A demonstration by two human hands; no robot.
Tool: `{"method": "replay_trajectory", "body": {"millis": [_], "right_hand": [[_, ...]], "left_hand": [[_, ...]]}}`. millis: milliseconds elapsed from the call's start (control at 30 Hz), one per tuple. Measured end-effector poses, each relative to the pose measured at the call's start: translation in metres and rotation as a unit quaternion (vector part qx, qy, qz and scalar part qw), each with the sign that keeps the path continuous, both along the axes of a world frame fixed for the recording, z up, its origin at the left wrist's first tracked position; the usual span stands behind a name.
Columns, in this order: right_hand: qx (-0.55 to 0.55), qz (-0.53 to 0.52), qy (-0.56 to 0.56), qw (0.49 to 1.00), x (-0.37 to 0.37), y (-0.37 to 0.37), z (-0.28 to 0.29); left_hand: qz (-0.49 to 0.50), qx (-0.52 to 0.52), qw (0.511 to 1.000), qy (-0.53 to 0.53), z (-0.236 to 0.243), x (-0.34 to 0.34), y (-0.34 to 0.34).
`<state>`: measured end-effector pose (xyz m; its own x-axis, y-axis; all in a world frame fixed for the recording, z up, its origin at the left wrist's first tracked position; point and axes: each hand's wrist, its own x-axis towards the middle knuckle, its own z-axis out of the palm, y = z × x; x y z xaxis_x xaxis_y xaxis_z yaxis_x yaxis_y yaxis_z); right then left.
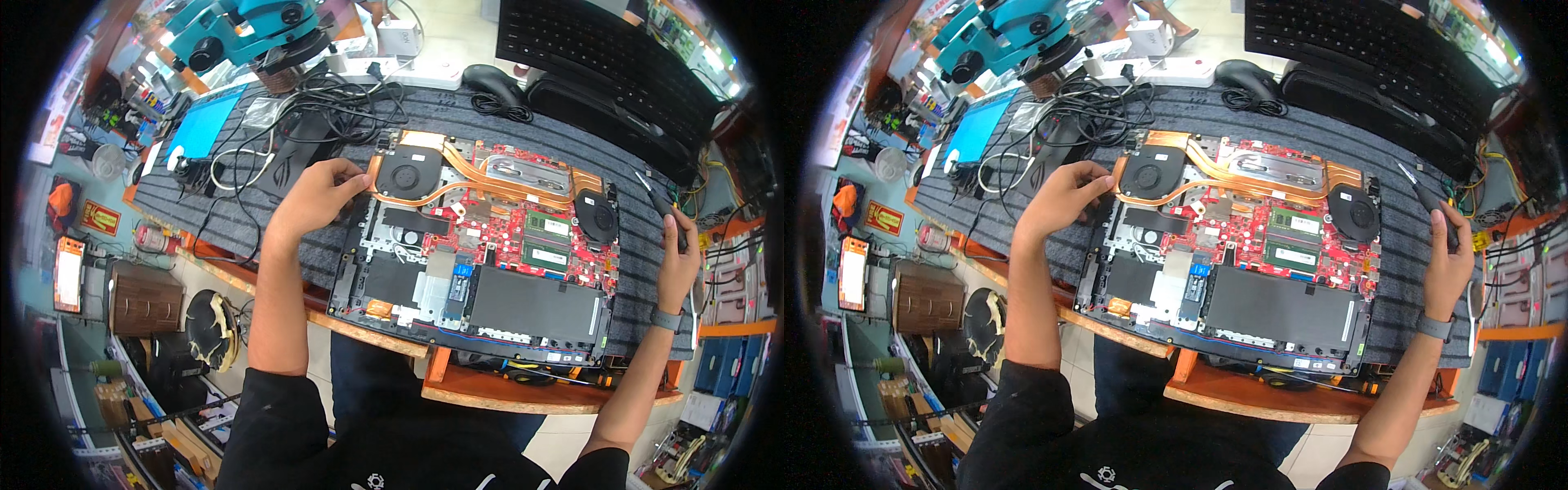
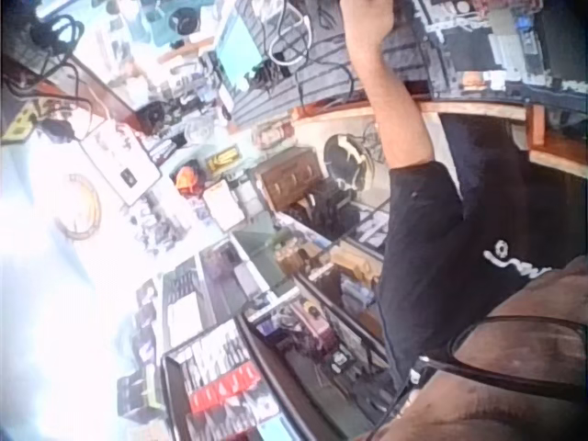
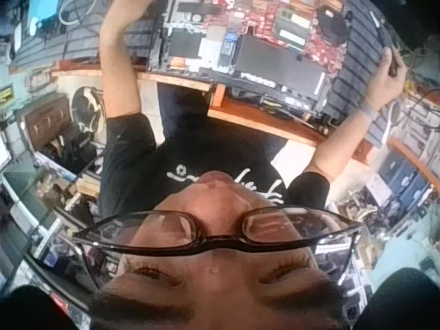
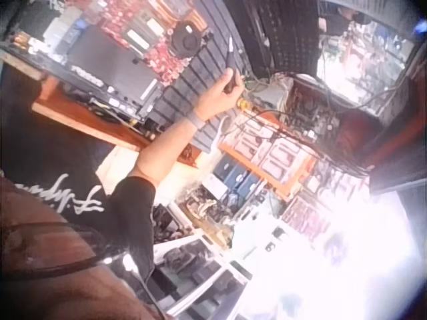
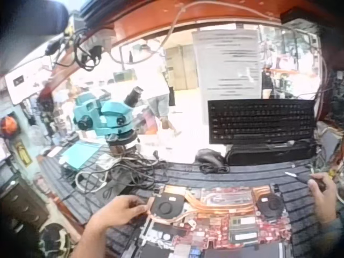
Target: The person aligns a copper heatsink onto the motherboard of a laptop and uses a screwdriver to tighten several screws into the assembly.
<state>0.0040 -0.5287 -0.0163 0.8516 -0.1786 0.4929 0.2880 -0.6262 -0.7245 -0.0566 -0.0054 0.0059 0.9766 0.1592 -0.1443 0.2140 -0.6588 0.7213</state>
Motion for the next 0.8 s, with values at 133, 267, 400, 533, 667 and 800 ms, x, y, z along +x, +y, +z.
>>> {"method": "replay_trajectory", "body": {"millis": [133, 267, 400, 533, 667, 800], "right_hand": [[-0.032, -0.01, 0.013, 0.999, 0.006, -0.007, -0.006], [-0.01, -0.013, 0.061, 0.998, 0.01, -0.012, -0.011], [-0.056, -0.029, 0.064, 0.996, 0.016, -0.025, -0.019], [-0.079, -0.027, 0.06, 0.995, 0.019, -0.03, -0.025], [-0.05, -0.018, 0.1, 0.994, 0.017, -0.024, -0.022], [-0.045, -0.027, 0.107, 0.993, 0.013, -0.018, -0.017]], "left_hand": [[0.018, -0.139, 0.99, 0.02, -0.022, 0.0, 0.017], [0.021, -0.168, 0.986, 0.011, -0.027, 0.0, 0.022], [0.035, -0.175, 0.984, -0.014, -0.026, -0.005, 0.013], [0.036, -0.183, 0.982, -0.027, -0.03, -0.011, 0.011], [0.023, -0.206, 0.978, -0.024, -0.03, -0.011, 0.017], [0.012, -0.228, 0.973, -0.023, -0.033, -0.01, 0.02]]}}
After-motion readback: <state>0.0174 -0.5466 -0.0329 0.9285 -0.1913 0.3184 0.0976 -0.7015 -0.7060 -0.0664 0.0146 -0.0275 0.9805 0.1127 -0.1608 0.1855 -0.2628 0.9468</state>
